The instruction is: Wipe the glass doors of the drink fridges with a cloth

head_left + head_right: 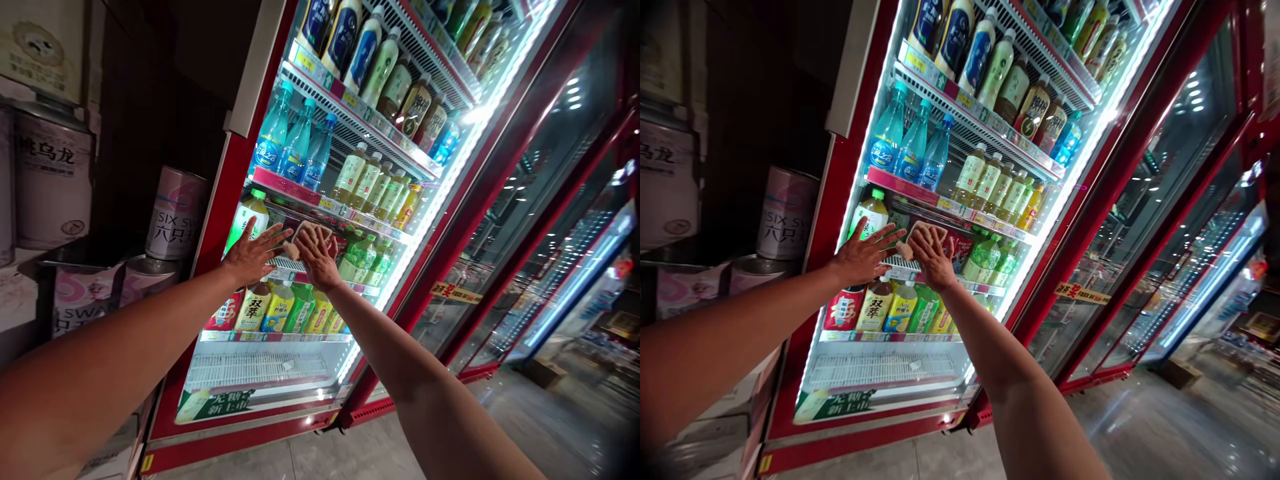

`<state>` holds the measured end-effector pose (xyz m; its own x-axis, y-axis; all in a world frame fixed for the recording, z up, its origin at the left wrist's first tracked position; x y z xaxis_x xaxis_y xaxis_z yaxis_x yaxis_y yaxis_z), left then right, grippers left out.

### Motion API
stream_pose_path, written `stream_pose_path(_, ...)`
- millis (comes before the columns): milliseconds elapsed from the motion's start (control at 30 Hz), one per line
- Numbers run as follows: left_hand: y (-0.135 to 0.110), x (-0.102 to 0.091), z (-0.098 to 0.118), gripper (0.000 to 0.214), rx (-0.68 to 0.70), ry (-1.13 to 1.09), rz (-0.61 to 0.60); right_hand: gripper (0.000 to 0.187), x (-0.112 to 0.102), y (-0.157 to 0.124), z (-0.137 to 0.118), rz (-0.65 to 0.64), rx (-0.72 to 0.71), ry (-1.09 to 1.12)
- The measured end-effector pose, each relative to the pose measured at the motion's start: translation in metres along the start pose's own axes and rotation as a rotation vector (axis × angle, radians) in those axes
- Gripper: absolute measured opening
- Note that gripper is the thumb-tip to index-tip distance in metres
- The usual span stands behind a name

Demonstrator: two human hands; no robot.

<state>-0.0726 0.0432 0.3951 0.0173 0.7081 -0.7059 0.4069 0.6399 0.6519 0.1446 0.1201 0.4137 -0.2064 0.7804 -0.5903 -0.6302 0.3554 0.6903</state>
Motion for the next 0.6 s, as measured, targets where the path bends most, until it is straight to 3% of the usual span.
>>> stream_pose_path(100, -0.003, -0.001, -0.003, 0.067, -0.017, 0.006, 0.000, 0.051, -0.006, 0.004, 0.003, -0.012, -0.049, -0.004)
stream_pose_path(267, -0.007, 0.000, -0.010, 0.070, -0.050, -0.001, -0.026, 0.055, -0.008, 0.024, 0.003, 0.119, 0.239, 0.022)
stream_pose_path(467, -0.020, -0.003, -0.017, 0.055, -0.048, 0.017, 0.034, 0.051, -0.002, 0.009, -0.023, -0.040, -0.093, -0.014)
stream_pose_path(533, -0.023, -0.001, -0.020, 0.057, -0.061, 0.020, 0.044, 0.051, -0.005, 0.011, -0.023, -0.029, -0.096, -0.014)
stream_pose_path(600, -0.024, 0.003, -0.024, 0.063, -0.083, 0.016, 0.049, 0.052, -0.007, 0.019, -0.022, 0.021, 0.008, -0.009)
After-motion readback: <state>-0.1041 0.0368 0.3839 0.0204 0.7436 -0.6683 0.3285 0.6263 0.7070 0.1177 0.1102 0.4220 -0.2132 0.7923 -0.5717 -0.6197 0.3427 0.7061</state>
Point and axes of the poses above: each hand's wrist, its own y-axis towards the middle knuckle, its own x-axis out of the palm, z = x × y, the point moved 2 cm from there along y, towards the middle knuckle, and after that the axes turned 2 degrees about -y, right-handed, at the moved point
